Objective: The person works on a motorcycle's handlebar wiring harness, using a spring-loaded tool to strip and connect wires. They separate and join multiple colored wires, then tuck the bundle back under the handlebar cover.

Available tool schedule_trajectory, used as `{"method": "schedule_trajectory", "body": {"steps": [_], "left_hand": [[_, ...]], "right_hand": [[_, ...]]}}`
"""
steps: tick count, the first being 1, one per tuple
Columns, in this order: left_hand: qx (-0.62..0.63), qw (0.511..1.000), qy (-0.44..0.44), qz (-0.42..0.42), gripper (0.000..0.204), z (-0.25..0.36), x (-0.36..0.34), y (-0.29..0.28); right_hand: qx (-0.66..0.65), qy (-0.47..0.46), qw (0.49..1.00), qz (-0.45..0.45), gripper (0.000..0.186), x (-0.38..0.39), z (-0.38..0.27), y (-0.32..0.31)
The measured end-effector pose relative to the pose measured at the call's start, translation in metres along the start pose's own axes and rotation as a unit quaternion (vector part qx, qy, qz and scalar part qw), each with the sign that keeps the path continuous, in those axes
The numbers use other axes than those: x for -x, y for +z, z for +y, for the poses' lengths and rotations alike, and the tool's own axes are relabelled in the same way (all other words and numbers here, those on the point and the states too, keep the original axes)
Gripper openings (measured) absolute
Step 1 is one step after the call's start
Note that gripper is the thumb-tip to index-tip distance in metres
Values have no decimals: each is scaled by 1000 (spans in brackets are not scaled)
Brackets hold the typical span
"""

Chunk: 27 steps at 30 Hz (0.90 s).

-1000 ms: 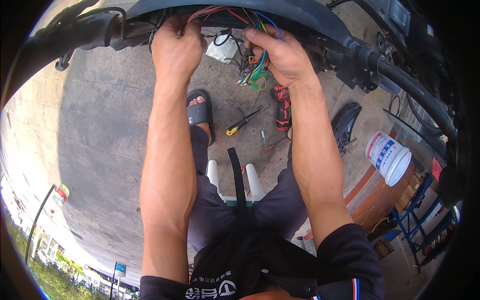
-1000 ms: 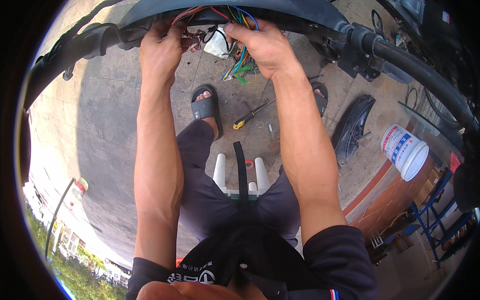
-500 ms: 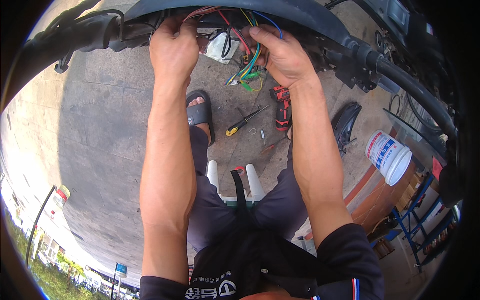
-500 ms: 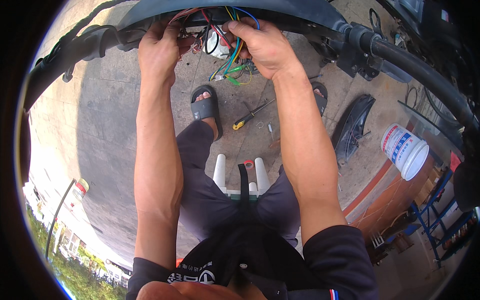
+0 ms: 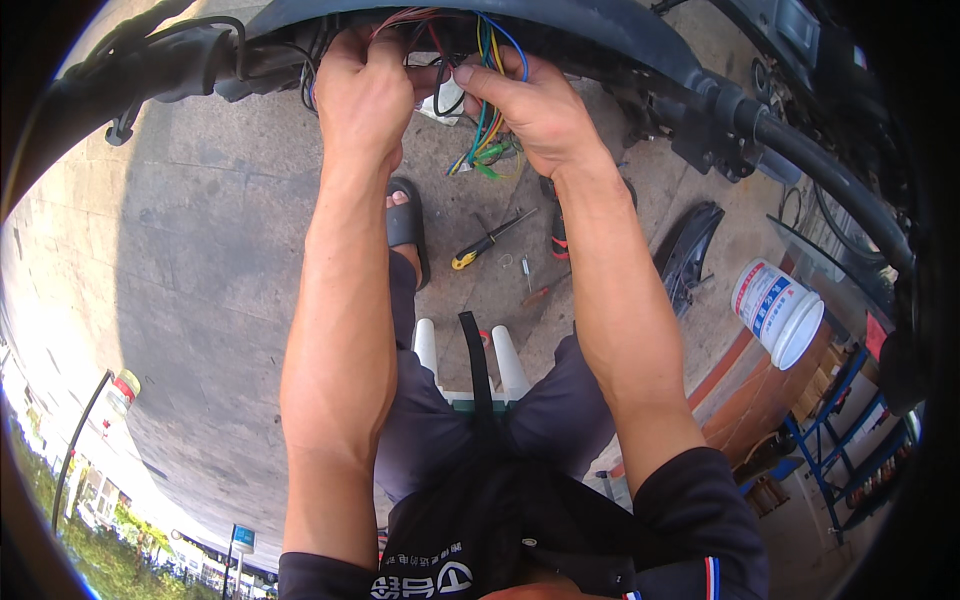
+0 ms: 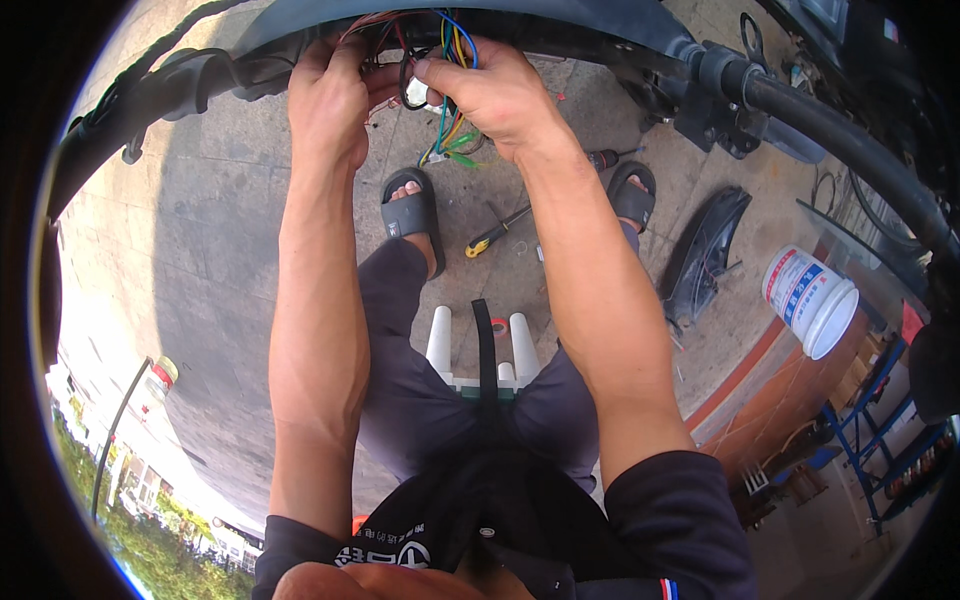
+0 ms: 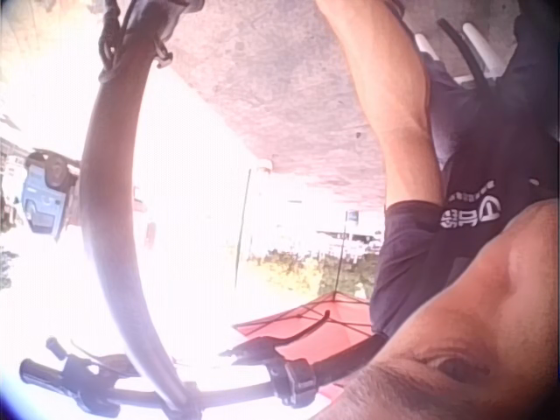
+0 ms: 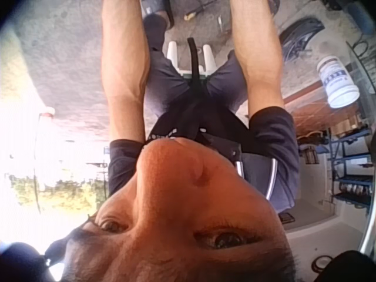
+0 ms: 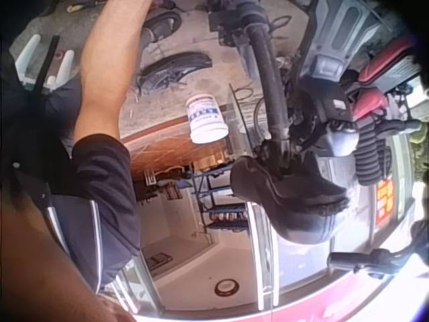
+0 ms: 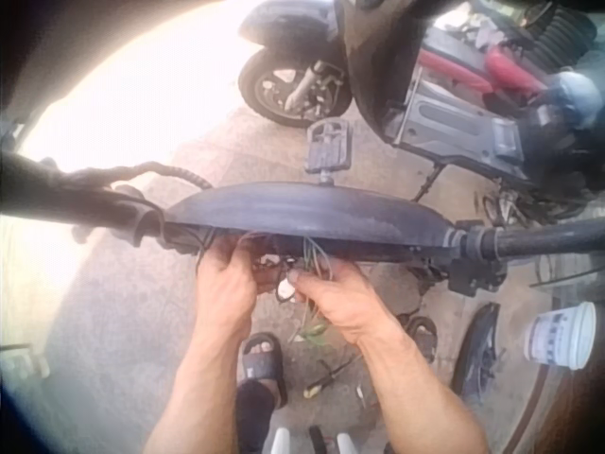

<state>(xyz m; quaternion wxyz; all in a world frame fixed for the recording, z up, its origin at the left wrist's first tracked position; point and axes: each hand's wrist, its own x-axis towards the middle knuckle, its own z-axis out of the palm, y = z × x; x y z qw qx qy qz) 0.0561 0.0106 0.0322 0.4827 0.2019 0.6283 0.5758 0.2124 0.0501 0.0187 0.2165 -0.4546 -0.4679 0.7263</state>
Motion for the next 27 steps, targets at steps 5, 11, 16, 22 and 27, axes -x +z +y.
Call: {"method": "schedule_trajectory", "body": {"steps": [5,11,16,22,27], "left_hand": [[59,997,-9,38,29,3,6,18],[49,997,-52,26,29,12,3,16],[72,995,-73,-8,25,9,7,13],[69,992,-93,-57,18,-8,-15,7],[130,985,-92,-72,15,-26,-26,10]], "right_hand": [[-157,-27,987,10,16,-3,6,-13],[-240,-30,969,-50,15,-10,16,-16],[-59,-71,995,-24,19,-4,20,1],[120,-91,988,42,23,-3,23,9],[80,-60,994,44,20,2,23,8]]}}
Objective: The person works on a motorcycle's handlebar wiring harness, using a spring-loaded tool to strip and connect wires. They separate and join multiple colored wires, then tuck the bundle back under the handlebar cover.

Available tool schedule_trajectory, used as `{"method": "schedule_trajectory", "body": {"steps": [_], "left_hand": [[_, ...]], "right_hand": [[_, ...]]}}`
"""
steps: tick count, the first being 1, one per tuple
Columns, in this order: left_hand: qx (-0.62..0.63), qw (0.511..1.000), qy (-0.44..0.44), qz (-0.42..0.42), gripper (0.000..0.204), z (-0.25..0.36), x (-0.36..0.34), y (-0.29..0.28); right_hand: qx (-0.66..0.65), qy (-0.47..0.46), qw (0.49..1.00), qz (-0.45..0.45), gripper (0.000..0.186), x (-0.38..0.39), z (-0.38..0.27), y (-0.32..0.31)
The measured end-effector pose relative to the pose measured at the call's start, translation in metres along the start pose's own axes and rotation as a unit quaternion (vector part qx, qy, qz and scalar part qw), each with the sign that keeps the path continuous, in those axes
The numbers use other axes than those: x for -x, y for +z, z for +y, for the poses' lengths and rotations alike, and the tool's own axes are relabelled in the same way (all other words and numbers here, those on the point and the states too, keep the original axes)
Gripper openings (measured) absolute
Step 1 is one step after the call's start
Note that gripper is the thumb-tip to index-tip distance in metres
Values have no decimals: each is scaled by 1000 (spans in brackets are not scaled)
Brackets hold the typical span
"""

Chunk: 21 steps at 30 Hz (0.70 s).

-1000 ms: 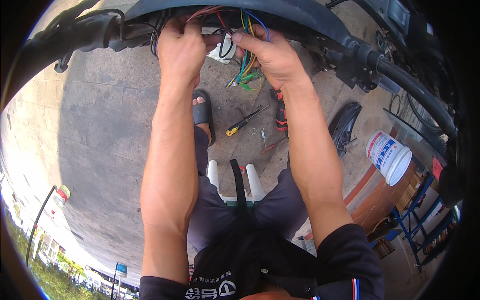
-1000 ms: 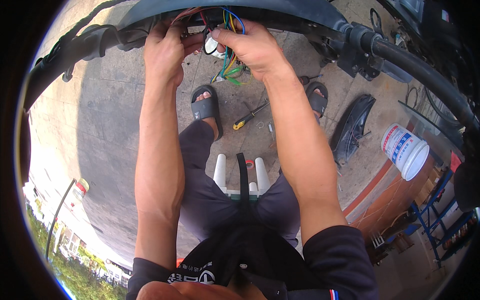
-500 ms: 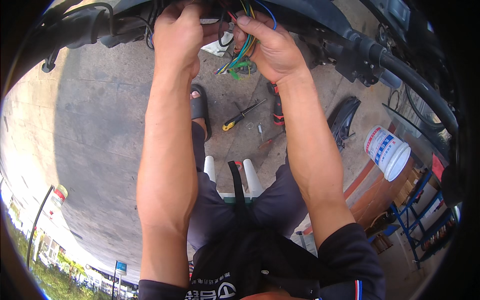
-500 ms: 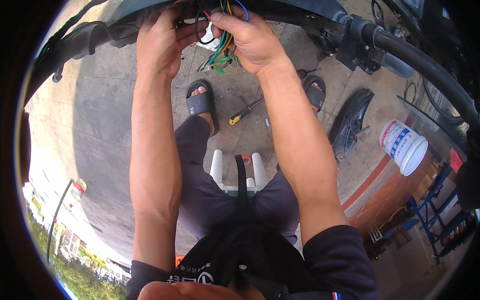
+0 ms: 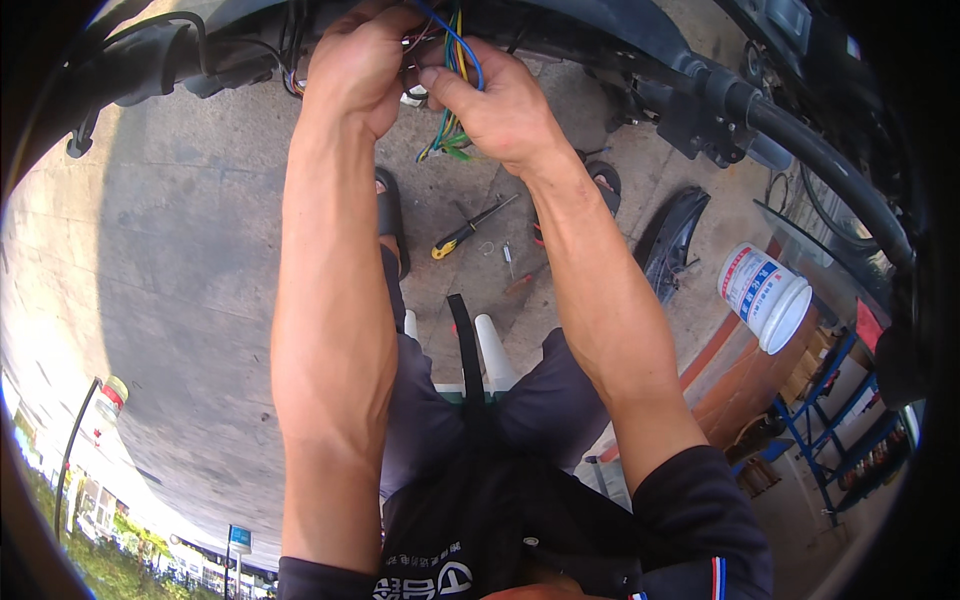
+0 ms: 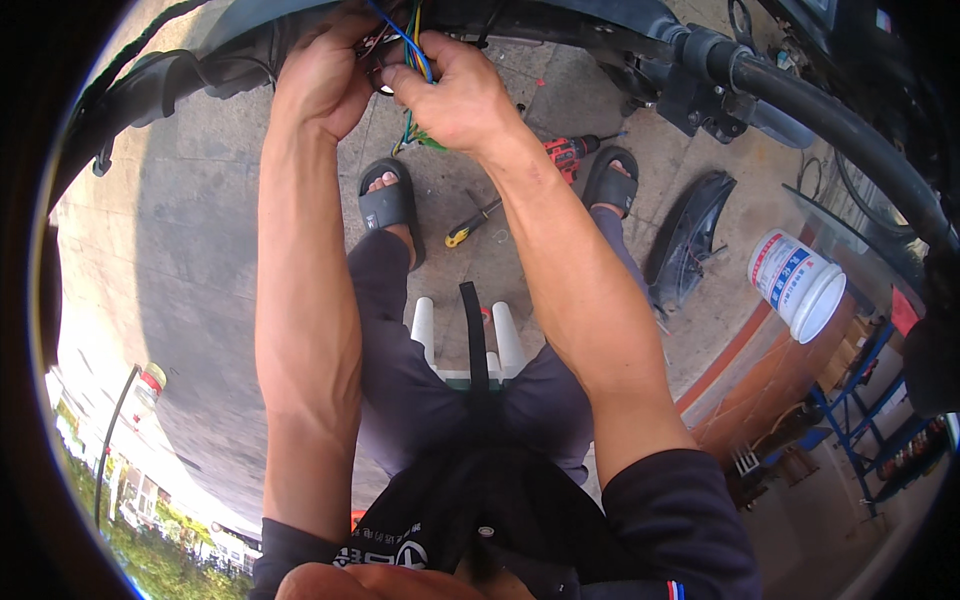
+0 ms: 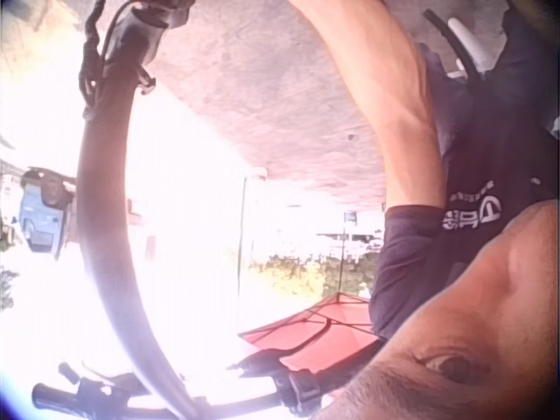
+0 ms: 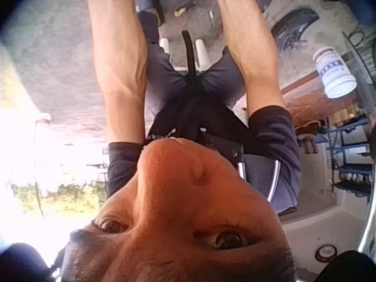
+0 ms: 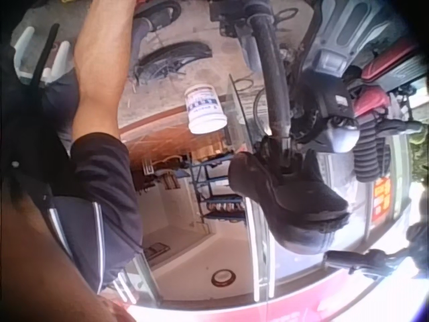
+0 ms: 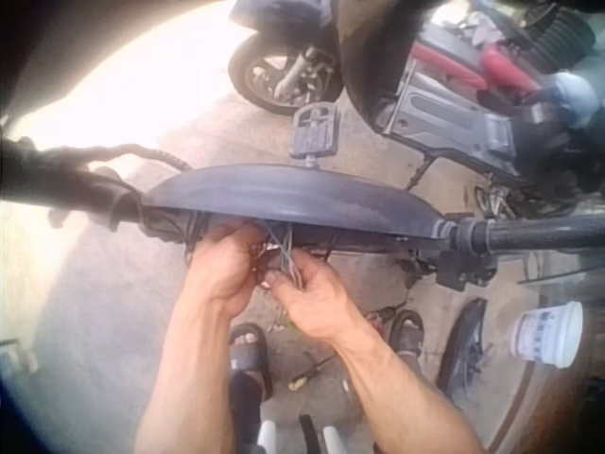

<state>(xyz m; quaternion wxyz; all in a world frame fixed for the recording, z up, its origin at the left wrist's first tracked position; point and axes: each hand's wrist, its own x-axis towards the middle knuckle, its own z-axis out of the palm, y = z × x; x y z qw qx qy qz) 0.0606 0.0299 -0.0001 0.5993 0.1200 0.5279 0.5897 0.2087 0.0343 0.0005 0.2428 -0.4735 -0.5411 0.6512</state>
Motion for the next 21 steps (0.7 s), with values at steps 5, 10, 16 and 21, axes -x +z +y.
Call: {"method": "schedule_trajectory", "body": {"steps": [5,10,16,21], "left_hand": [[-11,998,18,-59,15,-5,-3,14],[-233,972,10,17,30,-8,13,41],[-331,913,236,45,30,-25,26,77],[-316,916,244,43,30,-32,27,82]], "right_hand": [[-84,4,996,1,20,3,4,-1],[-219,-2,976,6,21,9,13,-10],[-331,8,943,-21,42,17,23,-36],[-366,1,929,-58,44,16,27,-47]]}}
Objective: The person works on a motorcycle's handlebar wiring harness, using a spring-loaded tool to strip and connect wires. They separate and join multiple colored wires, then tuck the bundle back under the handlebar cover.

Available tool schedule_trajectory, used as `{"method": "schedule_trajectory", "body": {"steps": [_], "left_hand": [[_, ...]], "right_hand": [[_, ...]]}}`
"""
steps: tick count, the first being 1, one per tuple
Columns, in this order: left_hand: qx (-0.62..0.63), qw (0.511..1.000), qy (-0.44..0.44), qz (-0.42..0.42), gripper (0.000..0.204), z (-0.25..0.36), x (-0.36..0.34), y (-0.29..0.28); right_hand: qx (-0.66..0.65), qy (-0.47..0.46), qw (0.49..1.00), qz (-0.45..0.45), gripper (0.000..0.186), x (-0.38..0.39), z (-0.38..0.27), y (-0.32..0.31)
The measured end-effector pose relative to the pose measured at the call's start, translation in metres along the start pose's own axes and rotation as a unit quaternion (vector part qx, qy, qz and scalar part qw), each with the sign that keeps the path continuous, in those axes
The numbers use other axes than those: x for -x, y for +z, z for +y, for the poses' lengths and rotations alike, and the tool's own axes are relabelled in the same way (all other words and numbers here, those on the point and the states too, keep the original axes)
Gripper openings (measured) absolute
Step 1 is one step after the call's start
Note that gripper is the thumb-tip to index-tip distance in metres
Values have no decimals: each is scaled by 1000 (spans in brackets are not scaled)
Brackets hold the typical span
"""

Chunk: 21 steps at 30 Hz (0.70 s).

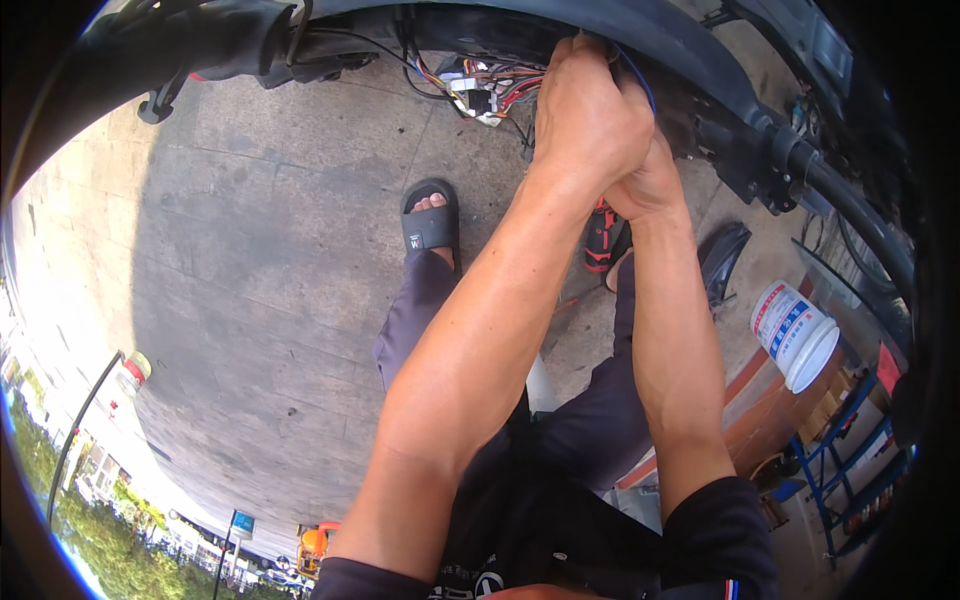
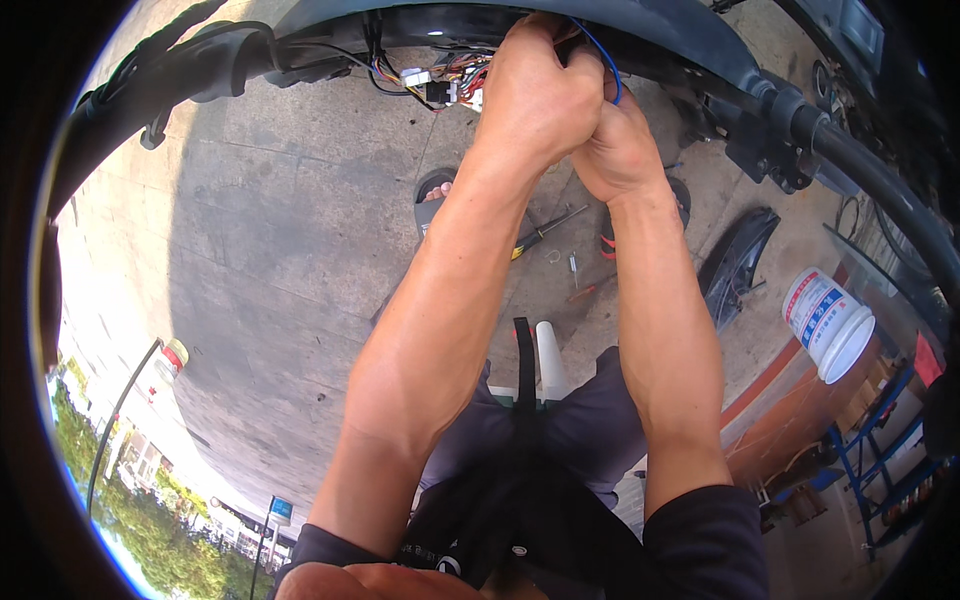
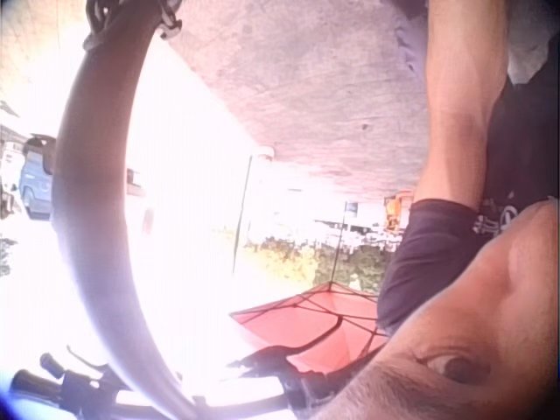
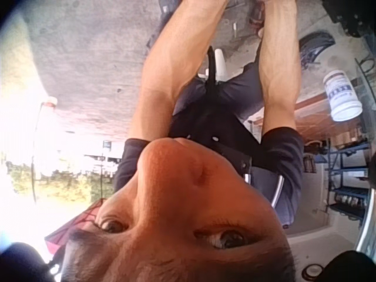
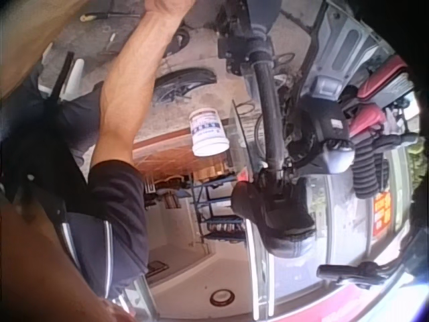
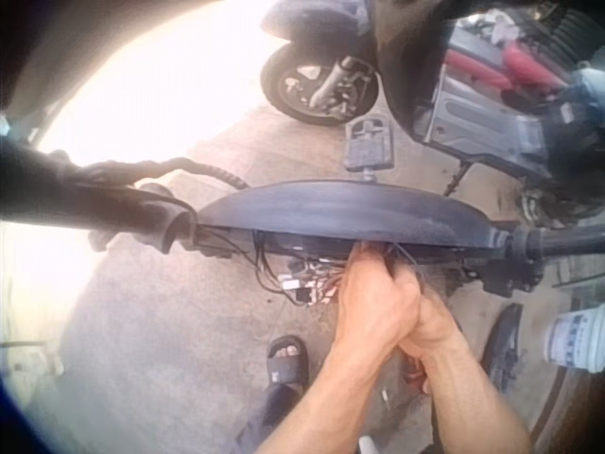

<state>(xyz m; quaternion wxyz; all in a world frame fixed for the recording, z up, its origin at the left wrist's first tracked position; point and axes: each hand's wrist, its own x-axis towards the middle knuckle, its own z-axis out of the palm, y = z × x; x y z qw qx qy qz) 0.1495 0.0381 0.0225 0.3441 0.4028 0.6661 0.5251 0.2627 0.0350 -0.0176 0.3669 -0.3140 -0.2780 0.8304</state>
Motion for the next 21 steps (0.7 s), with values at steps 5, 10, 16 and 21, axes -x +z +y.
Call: {"method": "schedule_trajectory", "body": {"steps": [5,10,16,21], "left_hand": [[13,1000,-2,8,29,1,-1,0],[12,1000,-10,10,30,2,-3,-4],[111,988,-88,-66,36,3,-12,-41],[199,971,-125,-39,34,-1,-19,-54]], "right_hand": [[-13,-4,1000,3,44,-1,1,1],[10,11,999,37,37,-3,-5,12],[442,-59,886,123,20,3,2,50],[539,-120,829,84,31,12,13,65]]}}
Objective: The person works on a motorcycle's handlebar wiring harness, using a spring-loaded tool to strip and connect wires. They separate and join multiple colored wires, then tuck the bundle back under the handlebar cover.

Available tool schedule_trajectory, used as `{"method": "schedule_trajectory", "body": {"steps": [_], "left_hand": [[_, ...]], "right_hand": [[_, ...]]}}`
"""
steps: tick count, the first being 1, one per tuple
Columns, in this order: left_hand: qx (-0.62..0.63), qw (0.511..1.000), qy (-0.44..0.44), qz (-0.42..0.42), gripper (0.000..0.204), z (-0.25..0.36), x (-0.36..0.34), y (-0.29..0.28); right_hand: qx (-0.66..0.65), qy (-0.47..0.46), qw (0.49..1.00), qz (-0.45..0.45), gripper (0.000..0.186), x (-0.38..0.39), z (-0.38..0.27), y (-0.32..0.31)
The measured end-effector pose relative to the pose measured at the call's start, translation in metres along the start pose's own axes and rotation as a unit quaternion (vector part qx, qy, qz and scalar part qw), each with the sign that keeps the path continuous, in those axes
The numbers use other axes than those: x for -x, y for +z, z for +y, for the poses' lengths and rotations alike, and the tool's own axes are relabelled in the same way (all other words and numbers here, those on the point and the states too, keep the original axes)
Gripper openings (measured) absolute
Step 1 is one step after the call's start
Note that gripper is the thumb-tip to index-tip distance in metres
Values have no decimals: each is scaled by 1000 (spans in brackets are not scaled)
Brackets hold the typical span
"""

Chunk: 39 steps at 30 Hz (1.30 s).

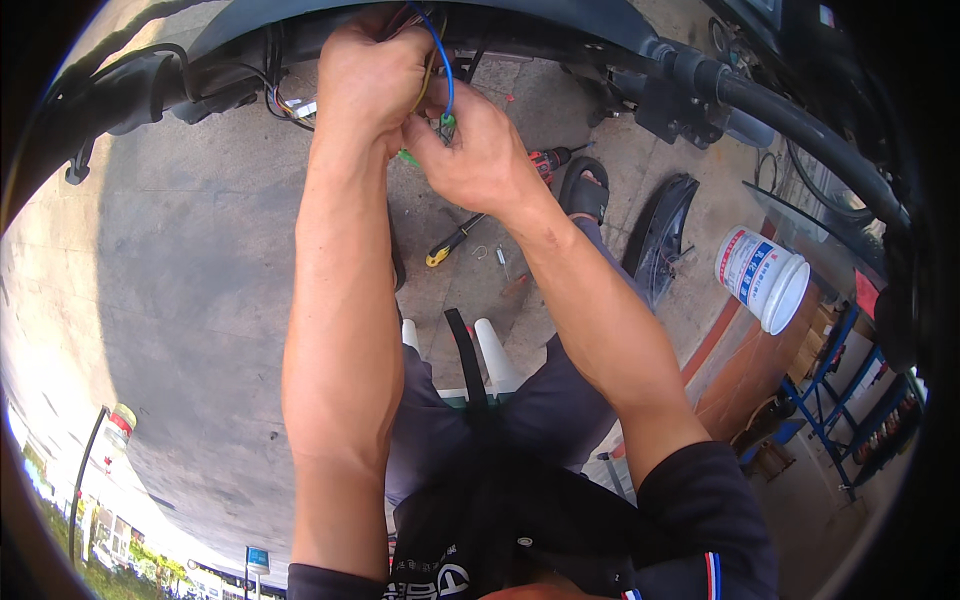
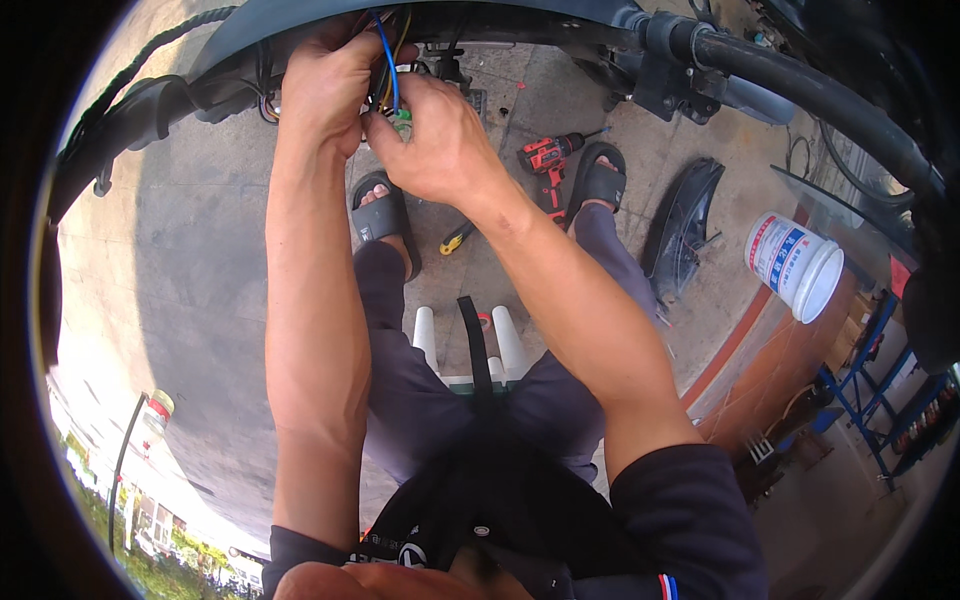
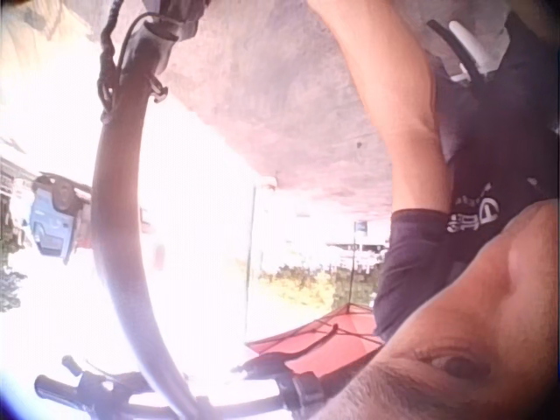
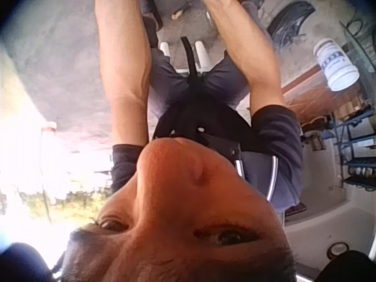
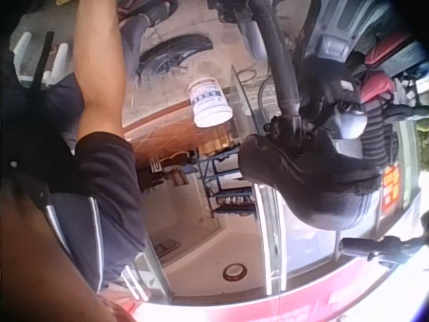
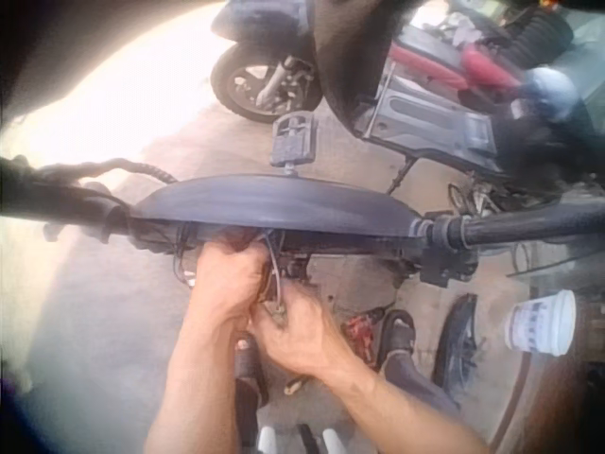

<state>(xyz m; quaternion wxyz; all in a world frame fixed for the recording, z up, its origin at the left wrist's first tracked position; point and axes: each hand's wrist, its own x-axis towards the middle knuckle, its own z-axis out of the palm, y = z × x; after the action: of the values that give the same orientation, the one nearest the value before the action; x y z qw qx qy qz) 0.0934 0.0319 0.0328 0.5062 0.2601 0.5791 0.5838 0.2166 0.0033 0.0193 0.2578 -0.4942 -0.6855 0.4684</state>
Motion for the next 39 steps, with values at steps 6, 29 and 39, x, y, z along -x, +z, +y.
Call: {"method": "schedule_trajectory", "body": {"steps": [6,29,39], "left_hand": [[3,999,-37,9,24,-12,-17,-28],[-52,996,-71,-31,22,2,-11,-45],[-47,998,-40,20,15,19,-5,-35]], "right_hand": [[-224,10,972,-73,54,8,29,-23],[-306,313,874,212,22,-17,59,-16],[-644,229,726,75,16,-52,128,-20]]}}
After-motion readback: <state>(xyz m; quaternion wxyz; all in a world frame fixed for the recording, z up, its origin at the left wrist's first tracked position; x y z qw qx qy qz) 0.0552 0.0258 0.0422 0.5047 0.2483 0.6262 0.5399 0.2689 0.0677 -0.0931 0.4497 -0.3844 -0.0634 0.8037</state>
